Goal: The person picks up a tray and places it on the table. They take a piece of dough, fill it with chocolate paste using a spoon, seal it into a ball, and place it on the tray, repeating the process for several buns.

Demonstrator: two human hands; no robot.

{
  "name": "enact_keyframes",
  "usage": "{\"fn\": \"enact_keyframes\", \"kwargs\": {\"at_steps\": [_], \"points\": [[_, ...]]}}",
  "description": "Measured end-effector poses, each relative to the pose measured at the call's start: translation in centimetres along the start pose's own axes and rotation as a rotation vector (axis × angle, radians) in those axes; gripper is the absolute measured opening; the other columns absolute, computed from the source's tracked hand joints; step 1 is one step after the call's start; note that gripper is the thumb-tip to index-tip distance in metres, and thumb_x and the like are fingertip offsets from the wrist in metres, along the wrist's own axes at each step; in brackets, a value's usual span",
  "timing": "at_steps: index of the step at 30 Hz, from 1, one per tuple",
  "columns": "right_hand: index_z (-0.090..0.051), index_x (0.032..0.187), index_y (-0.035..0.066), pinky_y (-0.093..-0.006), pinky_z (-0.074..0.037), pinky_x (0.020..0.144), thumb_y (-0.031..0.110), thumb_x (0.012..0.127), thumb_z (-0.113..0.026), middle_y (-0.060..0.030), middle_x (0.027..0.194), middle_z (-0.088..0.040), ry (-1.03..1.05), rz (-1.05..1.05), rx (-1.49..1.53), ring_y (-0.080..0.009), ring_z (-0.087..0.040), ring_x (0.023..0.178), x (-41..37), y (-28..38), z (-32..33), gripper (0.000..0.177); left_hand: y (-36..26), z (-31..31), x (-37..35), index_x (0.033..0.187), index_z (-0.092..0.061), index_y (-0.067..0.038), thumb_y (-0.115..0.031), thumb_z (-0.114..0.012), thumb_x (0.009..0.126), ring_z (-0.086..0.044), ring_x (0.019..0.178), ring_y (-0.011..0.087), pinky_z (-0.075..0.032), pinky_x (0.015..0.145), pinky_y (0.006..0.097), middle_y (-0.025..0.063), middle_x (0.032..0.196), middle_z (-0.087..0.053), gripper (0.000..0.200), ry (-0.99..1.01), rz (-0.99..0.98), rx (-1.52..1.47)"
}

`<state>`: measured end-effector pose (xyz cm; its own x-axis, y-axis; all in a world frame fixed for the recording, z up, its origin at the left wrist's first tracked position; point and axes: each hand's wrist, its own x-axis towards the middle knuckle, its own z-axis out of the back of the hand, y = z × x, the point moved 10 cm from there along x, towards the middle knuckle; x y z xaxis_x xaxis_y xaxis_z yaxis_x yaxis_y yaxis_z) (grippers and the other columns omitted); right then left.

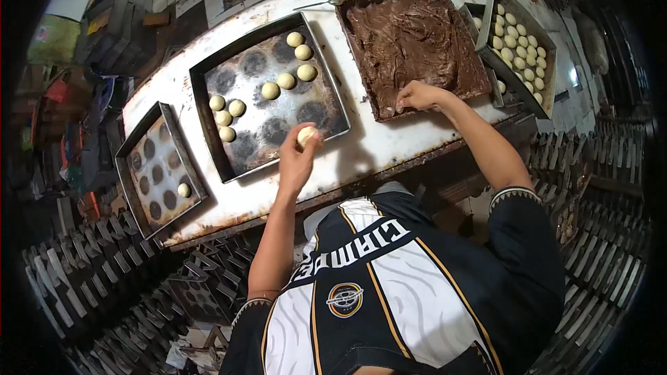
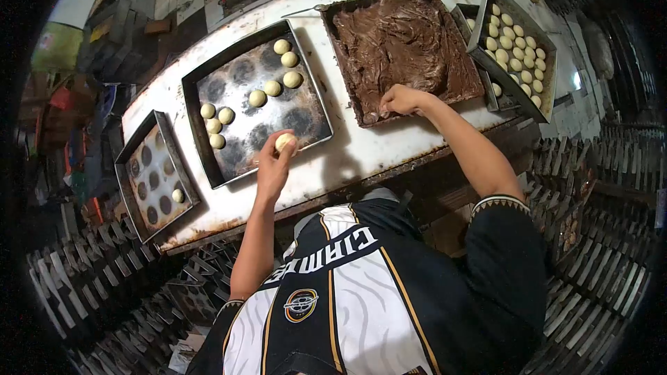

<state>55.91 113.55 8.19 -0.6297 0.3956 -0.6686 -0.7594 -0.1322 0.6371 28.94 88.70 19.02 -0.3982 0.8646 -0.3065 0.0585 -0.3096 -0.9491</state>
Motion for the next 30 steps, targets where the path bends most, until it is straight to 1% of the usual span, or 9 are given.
{"fn": "enact_keyframes", "kwargs": {"at_steps": [4,6,10,11,16,21,25,29,30], "points": [[-0.076,0.119,0.004,-0.0218,-0.045,0.064,0.015,0.100,-0.069,-0.0024,0.087,-0.070,-0.128,-0.073,0.526,-0.0038,-0.057,0.074,-6.9,3.5,-1.1,0.023,-1.7,-6.7,-0.4,0.124,-0.067,-0.003,-0.017,-0.080,0.095,-0.072,0.088,0.0137,-0.060,0.075,0.0274,0.0059,0.098,-0.073,0.034,0.168,-0.026,-0.086],[-0.074,0.120,0.004,-0.0210,-0.046,0.067,0.012,0.101,-0.067,-0.0025,0.091,-0.071,-0.462,0.335,0.509,-0.0021,-0.057,0.077,-9.4,7.8,-1.4,0.022,-1.3,-11.1,-0.8,0.123,-0.067,0.000,-0.017,-0.078,0.098,-0.075,0.091,0.0169,-0.064,0.080,0.0297,0.0083,0.104,-0.073,0.032,0.201,0.021,-0.138],[-0.072,0.124,0.001,-0.0333,-0.058,0.087,0.005,0.102,-0.061,-0.0148,0.111,-0.077,-1.113,0.611,0.073,-0.0275,-0.075,0.097,-17.9,18.3,-1.7,0.025,-3.4,-16.3,-3.8,0.114,-0.072,0.004,-0.017,-0.066,0.104,-0.071,0.086,0.0156,-0.056,0.076,0.0311,0.0121,0.094,-0.076,0.024,-0.109,-0.117,-0.216],[-0.073,0.125,0.004,-0.0371,-0.059,0.080,0.003,0.101,-0.061,-0.0174,0.107,-0.076,-1.245,0.774,-0.046,-0.0331,-0.073,0.090,-20.0,19.9,-0.8,0.028,-4.4,-16.4,-4.0,0.117,-0.072,0.004,-0.014,-0.060,0.105,-0.068,0.087,0.0150,-0.055,0.077,0.0331,0.0123,0.094,-0.076,0.025,-0.064,-0.114,-0.249],[-0.074,0.125,0.008,-0.0423,-0.051,0.064,0.001,0.096,-0.063,-0.0104,0.081,-0.063,-1.275,0.748,-0.216,-0.0299,-0.064,0.071,-24.7,20.8,0.5,0.032,-7.9,-15.3,-3.6,0.114,-0.071,0.004,-0.029,-0.059,0.111,-0.068,0.082,0.0131,-0.054,0.071,0.0294,0.0103,0.096,-0.074,0.035,0.005,-0.151,-0.494],[-0.077,0.122,0.013,-0.0416,-0.047,0.058,0.000,0.088,-0.064,-0.0081,0.074,-0.048,-1.144,0.729,-0.431,-0.0278,-0.057,0.065,-22.9,20.3,-3.1,0.038,-8.2,-13.3,-0.9,0.125,-0.063,0.004,-0.069,-0.036,0.106,-0.071,0.104,0.0263,-0.058,0.096,0.0381,0.0175,0.114,-0.073,0.080,0.242,0.421,-0.818],[-0.078,0.120,0.016,-0.0404,-0.047,0.057,-0.002,0.084,-0.062,-0.0056,0.072,-0.046,-1.081,0.775,-0.522,-0.0246,-0.056,0.064,-20.7,21.7,-6.2,0.043,-5.2,-7.5,-1.1,0.122,-0.065,0.005,-0.053,-0.048,0.106,-0.074,0.089,0.0247,-0.062,0.075,0.0297,0.0172,0.108,-0.074,0.062,0.140,0.565,-0.887],[-0.077,0.114,0.014,-0.0433,-0.052,0.056,0.000,0.091,-0.060,-0.0096,0.079,-0.060,-1.102,0.576,-0.564,-0.0276,-0.065,0.068,-17.5,19.2,-4.6,0.032,-1.3,0.7,0.2,0.128,-0.062,0.005,-0.037,-0.048,0.109,-0.073,0.094,0.0204,-0.061,0.079,0.0263,0.0168,0.117,-0.073,0.048,0.091,0.039,-1.041],[-0.075,0.111,0.010,-0.0446,-0.056,0.060,0.001,0.095,-0.059,-0.0144,0.087,-0.067,-1.075,0.412,-0.525,-0.0315,-0.071,0.076,-15.2,16.4,-3.4,0.025,-2.3,1.5,-1.0,0.130,-0.061,0.005,-0.033,-0.051,0.108,-0.072,0.094,0.0192,-0.060,0.078,0.0255,0.0166,0.120,-0.072,0.045,0.017,0.105,-1.049]]}}
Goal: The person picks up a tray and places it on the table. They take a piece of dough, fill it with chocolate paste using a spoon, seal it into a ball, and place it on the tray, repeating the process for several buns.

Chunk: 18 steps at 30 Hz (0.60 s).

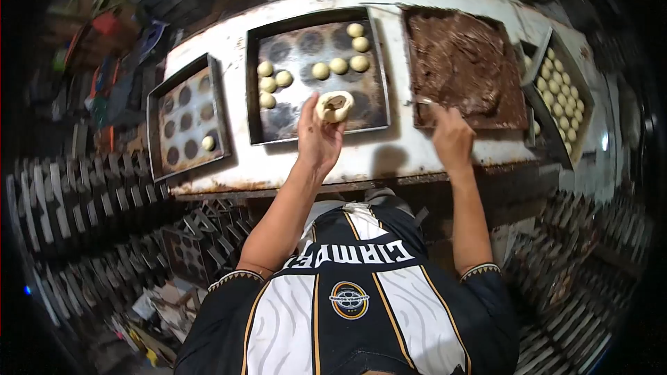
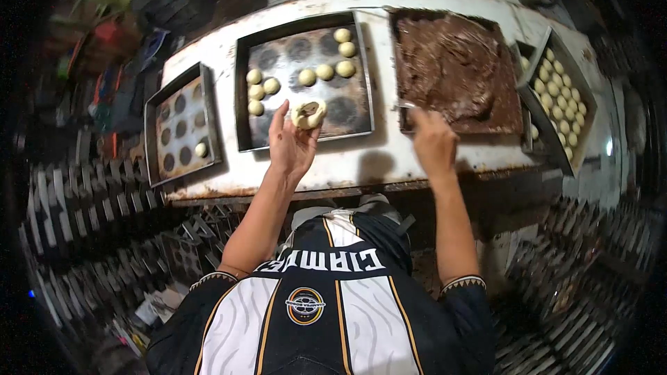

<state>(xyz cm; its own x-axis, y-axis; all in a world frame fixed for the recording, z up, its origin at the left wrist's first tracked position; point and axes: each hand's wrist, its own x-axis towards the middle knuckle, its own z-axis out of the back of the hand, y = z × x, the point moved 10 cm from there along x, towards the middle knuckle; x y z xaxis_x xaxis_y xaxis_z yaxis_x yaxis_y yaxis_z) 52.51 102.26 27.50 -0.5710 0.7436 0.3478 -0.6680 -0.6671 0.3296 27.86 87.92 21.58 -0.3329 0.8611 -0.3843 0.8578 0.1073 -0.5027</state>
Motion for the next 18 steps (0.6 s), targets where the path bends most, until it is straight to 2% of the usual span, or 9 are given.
{"fn": "enact_keyframes", "kwargs": {"at_steps": [2,3,6,10,12,13,14,16,18], "points": [[-0.073,0.120,0.005,-0.0490,-0.058,0.081,0.003,0.098,-0.058,-0.0196,0.099,-0.068,0.234,-0.197,-0.254,-0.0392,-0.070,0.094,-0.9,-5.8,-4.4,0.027,-1.8,-3.2,-3.2,0.134,-0.058,0.006,-0.026,-0.056,0.107,-0.070,0.094,0.0169,-0.059,0.076,0.0240,0.0163,0.126,-0.070,0.042,-0.166,0.054,-0.038],[-0.072,0.122,0.002,-0.0515,-0.053,0.094,0.005,0.099,-0.058,-0.0216,0.108,-0.067,0.294,-0.281,-0.281,-0.0405,-0.063,0.114,-1.9,-7.7,-5.9,0.028,-2.3,-2.3,-2.8,0.139,-0.054,0.006,-0.015,-0.062,0.103,-0.070,0.102,0.0161,-0.057,0.079,0.0215,0.0153,0.132,-0.067,0.043,0.037,0.002,0.090],[-0.060,0.144,0.006,-0.0505,-0.042,0.111,0.017,0.101,-0.064,-0.0216,0.139,-0.053,0.228,-0.180,-0.565,-0.0386,-0.050,0.134,-2.8,-5.3,-5.9,0.045,-7.7,-3.8,-6.0,0.148,-0.042,-0.004,0.009,-0.068,0.090,-0.063,0.118,0.0134,-0.054,0.096,0.0263,0.0089,0.128,-0.061,0.065,0.079,-0.443,0.613],[-0.047,0.156,0.011,-0.0408,-0.052,0.101,0.042,0.092,-0.081,-0.0156,0.148,-0.049,0.119,0.091,0.499,-0.0255,-0.052,0.134,0.3,15.7,0.6,0.079,-11.9,-3.5,-10.2,0.146,-0.042,-0.003,0.004,-0.066,0.093,-0.067,0.109,0.0146,-0.056,0.092,0.0270,0.0082,0.120,-0.064,0.058,0.095,-0.574,0.705],[-0.049,0.152,0.008,-0.0330,-0.055,0.094,0.038,0.092,-0.084,-0.0119,0.144,-0.049,0.251,-0.022,1.232,-0.0195,-0.057,0.124,0.0,23.5,-0.4,0.076,-13.1,-3.2,-12.0,0.137,-0.051,-0.002,-0.007,-0.067,0.096,-0.068,0.102,0.0157,-0.057,0.087,0.0292,0.0086,0.111,-0.067,0.045,0.204,-0.469,0.675],[-0.050,0.147,0.006,-0.0308,-0.055,0.091,0.032,0.093,-0.084,-0.0103,0.138,-0.052,0.175,0.014,1.374,-0.0169,-0.059,0.116,0.3,26.2,-0.8,0.069,-13.3,-3.1,-12.8,0.133,-0.055,-0.001,-0.012,-0.067,0.097,-0.069,0.099,0.0163,-0.058,0.085,0.0303,0.0087,0.107,-0.069,0.040,0.259,-0.413,0.659],[-0.052,0.142,0.004,-0.0286,-0.056,0.089,0.025,0.094,-0.083,-0.0088,0.132,-0.055,0.095,0.056,1.515,-0.0143,-0.061,0.108,0.7,28.6,-1.2,0.061,-15.8,-4.4,-14.6,0.118,-0.064,0.001,-0.027,-0.065,0.100,-0.069,0.090,0.0203,-0.057,0.079,0.0362,0.0106,0.098,-0.070,0.034,0.253,-0.755,0.888],[-0.058,0.122,0.001,-0.0254,-0.055,0.072,0.012,0.098,-0.078,-0.0066,0.115,-0.060,0.039,-0.031,1.675,-0.0109,-0.061,0.086,0.8,32.0,-0.6,0.033,-18.7,-5.2,-17.7,0.112,-0.067,0.002,-0.028,-0.061,0.100,-0.067,0.086,0.0239,-0.055,0.077,0.0412,0.0119,0.097,-0.069,0.033,0.233,-1.075,1.156],[-0.060,0.115,0.001,-0.0240,-0.052,0.064,0.008,0.099,-0.075,-0.0065,0.108,-0.062,0.000,-0.095,1.736,-0.0101,-0.060,0.077,0.6,34.2,-0.3,0.024,-20.7,-3.8,-18.6,0.113,-0.066,0.002,-0.028,-0.051,0.107,-0.066,0.090,0.0236,-0.053,0.081,0.0378,0.0126,0.098,-0.067,0.035,0.230,-1.038,1.052]]}}
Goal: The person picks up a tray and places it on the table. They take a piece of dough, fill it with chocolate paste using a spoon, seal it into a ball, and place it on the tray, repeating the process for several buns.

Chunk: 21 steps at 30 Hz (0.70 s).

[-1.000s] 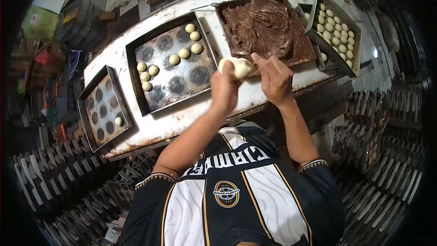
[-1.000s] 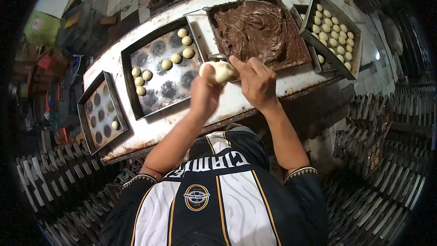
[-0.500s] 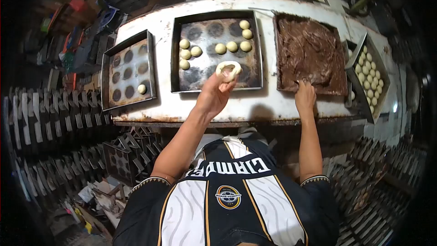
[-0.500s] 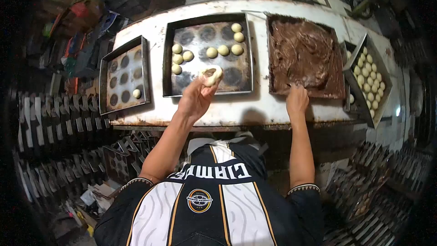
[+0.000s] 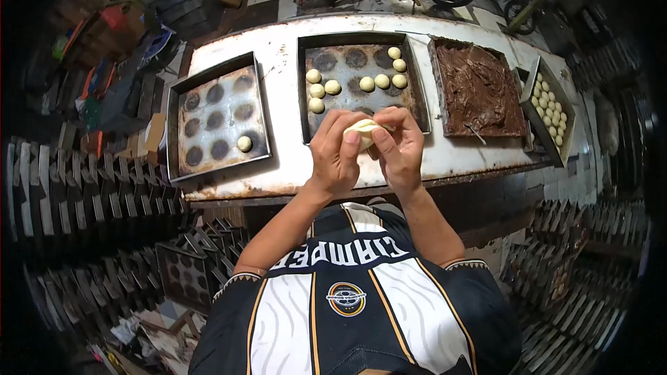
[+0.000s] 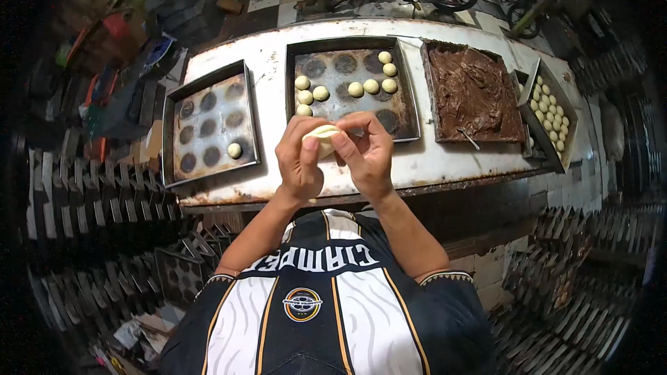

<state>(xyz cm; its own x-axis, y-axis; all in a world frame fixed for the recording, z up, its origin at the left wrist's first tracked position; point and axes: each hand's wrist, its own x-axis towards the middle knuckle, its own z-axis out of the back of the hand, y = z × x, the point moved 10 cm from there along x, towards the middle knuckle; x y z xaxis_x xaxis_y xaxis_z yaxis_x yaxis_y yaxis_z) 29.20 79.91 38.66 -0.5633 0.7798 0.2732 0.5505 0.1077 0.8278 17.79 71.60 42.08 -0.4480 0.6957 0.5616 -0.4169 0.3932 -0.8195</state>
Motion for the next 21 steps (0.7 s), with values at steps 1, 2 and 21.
{"fn": "enact_keyframes", "kwargs": {"at_steps": [1,2,21], "points": [[-0.061,0.109,0.001,-0.0227,-0.049,0.057,0.004,0.099,-0.074,-0.0079,0.107,-0.062,-0.012,0.051,-0.017,-0.0095,-0.059,0.072,-0.2,1.0,-1.4,0.017,0.6,1.0,-0.7,0.113,-0.066,0.003,-0.029,-0.049,0.108,-0.065,0.092,0.0232,-0.052,0.082,0.0371,0.0129,0.099,-0.066,0.037,-0.022,0.097,-0.151],[-0.061,0.108,0.000,-0.0219,-0.050,0.062,-0.002,0.095,-0.074,-0.0093,0.108,-0.061,0.053,0.067,-0.062,-0.0098,-0.060,0.078,-0.4,1.9,-2.7,0.019,1.2,1.8,-1.1,0.113,-0.066,0.003,-0.030,-0.046,0.109,-0.065,0.094,0.0227,-0.052,0.084,0.0363,0.0133,0.099,-0.066,0.039,-0.036,0.177,-0.301],[-0.040,0.158,0.004,-0.0385,-0.039,0.116,0.015,0.112,-0.047,-0.0135,0.152,-0.046,-0.229,0.028,-0.333,-0.0229,-0.049,0.136,-3.6,0.0,1.8,0.048,4.9,-6.1,-1.3,0.121,-0.069,0.002,-0.018,-0.062,0.106,-0.072,0.096,0.0183,-0.048,0.105,0.0353,0.0133,0.110,-0.076,0.025,0.452,0.475,-0.374]]}}
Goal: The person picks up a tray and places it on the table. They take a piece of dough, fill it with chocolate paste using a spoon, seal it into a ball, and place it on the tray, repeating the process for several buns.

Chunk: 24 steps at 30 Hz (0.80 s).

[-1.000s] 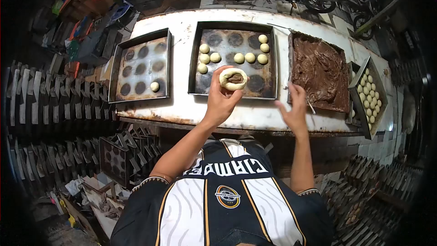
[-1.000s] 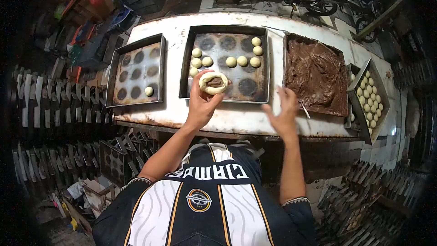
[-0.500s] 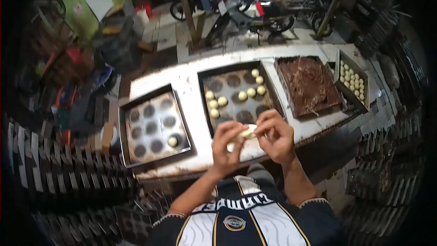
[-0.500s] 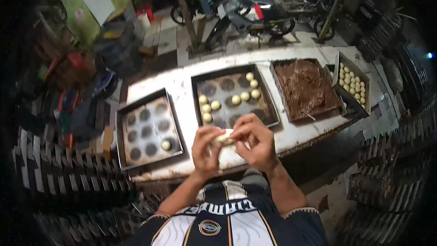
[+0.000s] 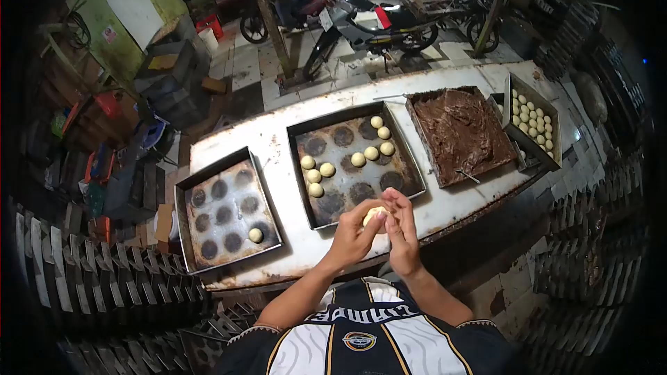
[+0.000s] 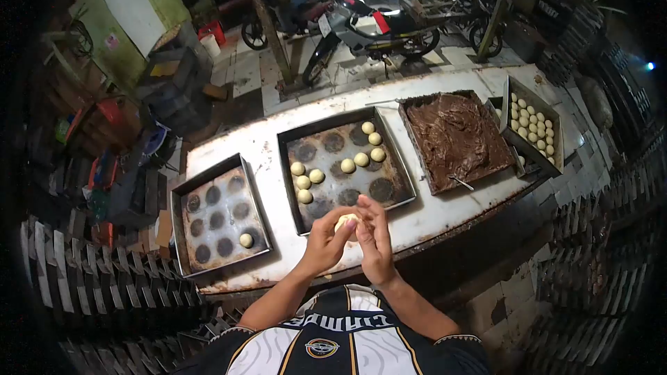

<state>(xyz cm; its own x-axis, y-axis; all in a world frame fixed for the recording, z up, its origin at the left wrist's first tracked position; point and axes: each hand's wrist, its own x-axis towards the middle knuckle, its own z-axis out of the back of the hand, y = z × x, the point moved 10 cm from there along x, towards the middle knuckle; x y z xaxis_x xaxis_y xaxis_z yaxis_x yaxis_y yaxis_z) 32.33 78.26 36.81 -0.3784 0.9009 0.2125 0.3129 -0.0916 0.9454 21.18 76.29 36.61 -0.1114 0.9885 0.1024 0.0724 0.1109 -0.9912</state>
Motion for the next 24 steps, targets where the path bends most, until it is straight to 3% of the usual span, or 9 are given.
{"fn": "enact_keyframes", "kwargs": {"at_steps": [1,4,7,9,11,14,18,21,24], "points": [[-0.036,0.158,0.004,-0.0345,-0.044,0.110,0.013,0.111,-0.050,-0.0102,0.144,-0.051,-0.089,-0.187,0.407,-0.0191,-0.053,0.130,-0.5,-1.9,0.2,0.050,0.3,-0.2,1.3,0.118,-0.071,0.001,-0.019,-0.063,0.105,-0.072,0.096,0.0255,-0.044,0.110,0.0408,0.0157,0.112,-0.075,0.025,-0.039,-0.146,0.259],[-0.047,0.142,0.004,-0.0302,-0.047,0.100,0.009,0.109,-0.053,-0.0066,0.125,-0.058,-0.393,-0.266,0.442,-0.0152,-0.058,0.111,-1.0,-6.2,7.4,0.034,3.2,-4.0,3.5,0.122,-0.070,0.001,-0.017,-0.062,0.106,-0.068,0.111,0.0333,-0.044,0.111,0.0427,0.0167,0.114,-0.074,0.025,-0.008,-0.222,0.355],[-0.058,0.121,0.001,-0.0395,-0.051,0.091,0.012,0.100,-0.066,-0.0141,0.113,-0.061,-0.524,-0.051,-0.616,-0.0267,-0.061,0.107,-1.8,-10.2,20.2,0.025,11.4,-4.6,4.2,0.129,-0.068,-0.001,-0.026,-0.055,0.110,-0.068,0.113,0.0325,-0.048,0.105,0.0406,0.0159,0.117,-0.073,0.034,-0.101,-0.034,0.429],[-0.059,0.112,0.003,-0.0532,-0.044,0.094,0.014,0.090,-0.071,-0.0194,0.110,-0.060,0.014,0.092,-1.338,-0.0412,-0.056,0.109,-2.1,-16.3,25.1,0.027,20.2,-2.0,4.8,0.133,-0.064,-0.001,-0.030,-0.055,0.110,-0.070,0.108,0.0347,-0.051,0.100,0.0406,0.0158,0.117,-0.073,0.038,-0.058,0.444,0.107],[-0.060,0.110,0.006,-0.0527,-0.042,0.096,0.018,0.088,-0.071,-0.0164,0.112,-0.061,0.053,-0.068,-1.404,-0.0387,-0.056,0.114,-1.6,-20.7,29.5,0.027,22.1,1.9,7.8,0.137,-0.059,0.001,-0.032,-0.061,0.107,-0.072,0.104,0.0371,-0.053,0.099,0.0414,0.0182,0.115,-0.073,0.045,-0.076,0.356,0.485],[-0.062,0.107,0.008,-0.0545,-0.039,0.101,0.018,0.087,-0.069,-0.0147,0.116,-0.061,-0.056,0.015,-1.325,-0.0373,-0.055,0.118,1.4,-24.3,28.3,0.024,24.6,7.0,13.9,0.134,-0.058,0.003,-0.026,-0.070,0.097,-0.066,0.111,0.0416,-0.052,0.099,0.0480,0.0242,0.121,-0.068,0.048,-0.290,0.179,0.818],[-0.066,0.111,0.008,-0.0541,-0.037,0.107,0.024,0.089,-0.066,-0.0163,0.118,-0.062,0.408,0.030,-1.202,-0.0374,-0.055,0.121,-1.9,-24.4,26.6,0.028,25.1,7.0,19.2,0.128,-0.060,-0.001,-0.020,-0.070,0.094,-0.058,0.120,0.0453,-0.047,0.103,0.0508,0.0250,0.128,-0.062,0.040,-0.395,-0.212,1.105],[-0.064,0.109,0.005,-0.0552,-0.038,0.099,0.020,0.092,-0.062,-0.0171,0.116,-0.062,0.206,0.016,-1.464,-0.0387,-0.055,0.118,1.7,-23.0,31.8,0.023,29.3,7.7,21.2,0.124,-0.061,-0.001,-0.016,-0.069,0.093,-0.058,0.113,0.0468,-0.047,0.099,0.0526,0.0245,0.119,-0.063,0.036,-0.273,-0.019,1.100],[-0.063,0.110,0.006,-0.0541,-0.039,0.103,0.019,0.093,-0.060,-0.0198,0.115,-0.062,0.065,-0.049,-1.225,-0.0423,-0.054,0.119,2.0,-24.3,28.9,0.022,28.5,9.0,20.6,0.112,-0.068,-0.001,-0.018,-0.062,0.094,-0.067,0.098,0.0432,-0.052,0.089,0.0490,0.0230,0.102,-0.070,0.026,-0.425,0.139,0.850]]}}
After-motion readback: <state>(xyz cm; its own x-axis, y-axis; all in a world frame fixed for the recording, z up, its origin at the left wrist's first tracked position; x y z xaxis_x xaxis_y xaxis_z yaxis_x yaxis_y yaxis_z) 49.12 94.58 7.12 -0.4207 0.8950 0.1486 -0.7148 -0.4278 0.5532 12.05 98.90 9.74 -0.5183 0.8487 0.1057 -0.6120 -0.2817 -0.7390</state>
